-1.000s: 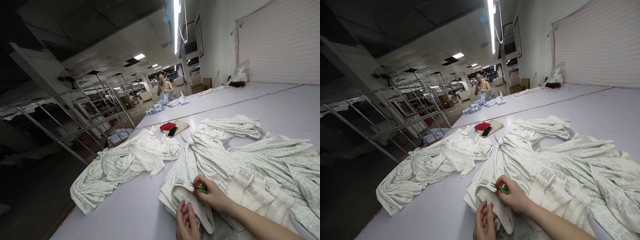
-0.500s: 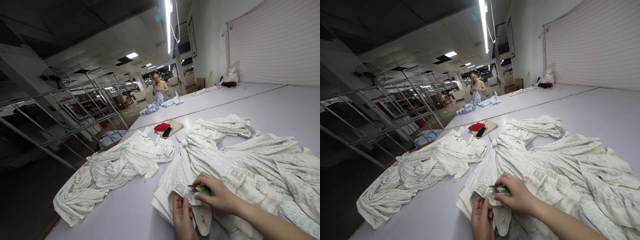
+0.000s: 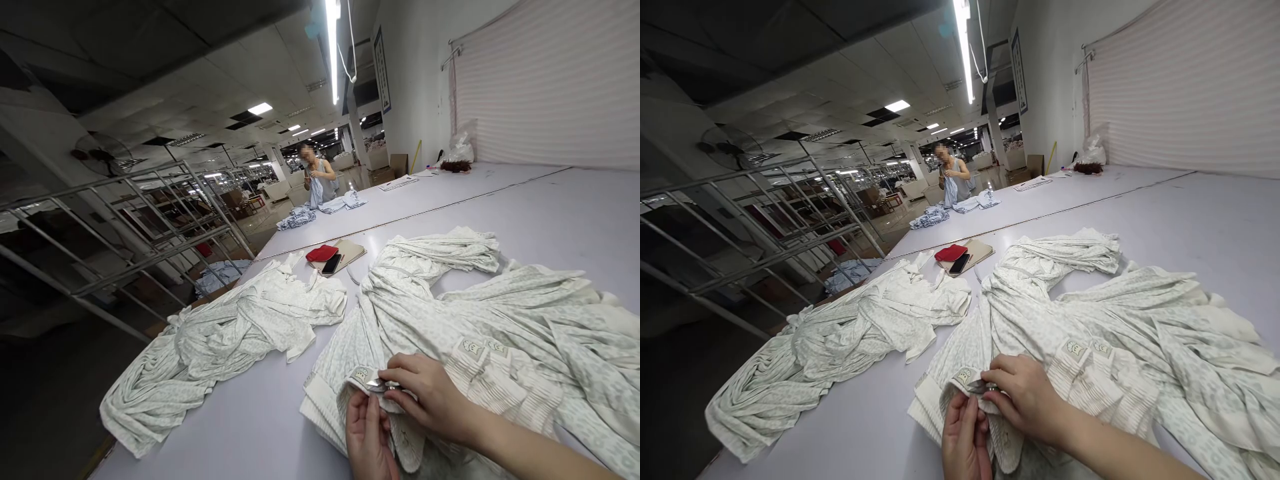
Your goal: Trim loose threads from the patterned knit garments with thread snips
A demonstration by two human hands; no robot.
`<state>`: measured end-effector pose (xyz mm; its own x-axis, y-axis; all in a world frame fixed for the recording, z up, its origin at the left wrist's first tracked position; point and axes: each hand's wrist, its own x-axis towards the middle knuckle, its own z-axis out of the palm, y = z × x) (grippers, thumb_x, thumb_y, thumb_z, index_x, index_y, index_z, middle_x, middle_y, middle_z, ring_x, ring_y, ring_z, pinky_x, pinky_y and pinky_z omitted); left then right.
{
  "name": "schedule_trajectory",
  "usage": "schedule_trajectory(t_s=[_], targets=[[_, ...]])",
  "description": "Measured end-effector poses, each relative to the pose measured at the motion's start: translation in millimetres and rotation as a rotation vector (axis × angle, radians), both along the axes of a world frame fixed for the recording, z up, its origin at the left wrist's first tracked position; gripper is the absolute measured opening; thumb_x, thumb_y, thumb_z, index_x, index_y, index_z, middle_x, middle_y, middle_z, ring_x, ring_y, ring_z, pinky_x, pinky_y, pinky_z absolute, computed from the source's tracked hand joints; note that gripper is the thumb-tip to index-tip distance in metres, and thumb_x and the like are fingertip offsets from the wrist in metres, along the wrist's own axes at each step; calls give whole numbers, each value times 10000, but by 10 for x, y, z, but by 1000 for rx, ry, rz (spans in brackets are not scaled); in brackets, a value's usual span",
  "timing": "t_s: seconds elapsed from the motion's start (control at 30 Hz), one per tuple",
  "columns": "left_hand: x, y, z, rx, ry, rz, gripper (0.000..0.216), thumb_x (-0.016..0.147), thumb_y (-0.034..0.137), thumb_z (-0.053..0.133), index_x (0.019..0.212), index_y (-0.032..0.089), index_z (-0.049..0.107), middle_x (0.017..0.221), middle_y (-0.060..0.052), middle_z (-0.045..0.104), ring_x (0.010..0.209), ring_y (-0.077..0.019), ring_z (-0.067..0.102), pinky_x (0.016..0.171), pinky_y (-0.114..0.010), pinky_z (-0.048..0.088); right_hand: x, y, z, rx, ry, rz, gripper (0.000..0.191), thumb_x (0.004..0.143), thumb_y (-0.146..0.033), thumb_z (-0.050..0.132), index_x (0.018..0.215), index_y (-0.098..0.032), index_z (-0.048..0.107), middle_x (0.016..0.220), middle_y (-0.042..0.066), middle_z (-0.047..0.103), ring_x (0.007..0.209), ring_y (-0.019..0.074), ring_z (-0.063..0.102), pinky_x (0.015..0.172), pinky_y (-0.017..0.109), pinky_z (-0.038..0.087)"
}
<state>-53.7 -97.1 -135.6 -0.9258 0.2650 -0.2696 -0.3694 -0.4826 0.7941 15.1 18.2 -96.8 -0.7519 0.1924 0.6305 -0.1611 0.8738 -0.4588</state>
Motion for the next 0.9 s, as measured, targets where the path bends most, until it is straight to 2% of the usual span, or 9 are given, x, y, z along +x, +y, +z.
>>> schedule_trajectory(t_s=[0.17, 0.37, 0.47, 0.6, 0.7, 0.8, 0.9], targets=[[-60, -29, -93, -2, -30, -10, 491, 464, 462, 926, 787, 182, 686, 576, 52, 551, 488, -58, 505, 452, -152, 418, 3, 13, 5, -44, -19, 7, 262, 1011, -290, 444, 1024, -185, 684, 906, 79, 712, 783, 186, 670, 672, 296, 445], [-43, 2, -114, 15, -3, -35, 462, 494, 433, 918, 796, 187, 669, 663, 26, 617, 530, -77, 563, 491, -173, 471, 21, -1, 27, -39, -50, 9, 266, 1000, -293, 452, 1058, -183, 687, 937, 100, 722, 813, 212, 671, 694, 322, 450], [-13, 21, -68, 11, 3, -38, 468, 476, 438, 924, 770, 186, 661, 640, 29, 611, 518, -79, 560, 484, -177, 472, 12, -15, 14, -65, -41, 0, 257, 998, -275, 452, 1026, -184, 691, 908, 92, 716, 794, 208, 668, 679, 315, 446], [62, 40, 91, 28, 7, -47, 464, 483, 442, 927, 771, 189, 665, 647, 35, 621, 534, -65, 563, 511, -160, 477, 20, 5, 9, -101, -44, -8, 243, 987, -266, 460, 1033, -184, 684, 924, 91, 708, 813, 210, 662, 697, 315, 451], [113, 56, 186, 26, -5, -40, 461, 473, 433, 934, 766, 192, 671, 642, 47, 616, 527, -52, 556, 510, -145, 472, 45, 23, 48, -199, -59, -34, 203, 959, -246, 489, 999, -190, 680, 907, 76, 693, 802, 199, 651, 688, 302, 454], [141, 85, 186, 21, 26, -42, 453, 480, 455, 928, 758, 197, 681, 715, 20, 669, 595, -74, 608, 545, -148, 496, 44, -15, 85, -309, -85, -15, 196, 865, -220, 591, 1045, -199, 665, 901, 54, 663, 800, 193, 635, 678, 286, 457], [162, 124, 134, 34, 92, -42, 458, 463, 466, 932, 755, 204, 697, 796, -18, 712, 737, -130, 675, 662, -188, 548, -23, -87, 70, -304, -73, 6, 224, 803, -154, 560, 990, -211, 667, 846, 34, 632, 745, 182, 605, 650, 282, 437]])
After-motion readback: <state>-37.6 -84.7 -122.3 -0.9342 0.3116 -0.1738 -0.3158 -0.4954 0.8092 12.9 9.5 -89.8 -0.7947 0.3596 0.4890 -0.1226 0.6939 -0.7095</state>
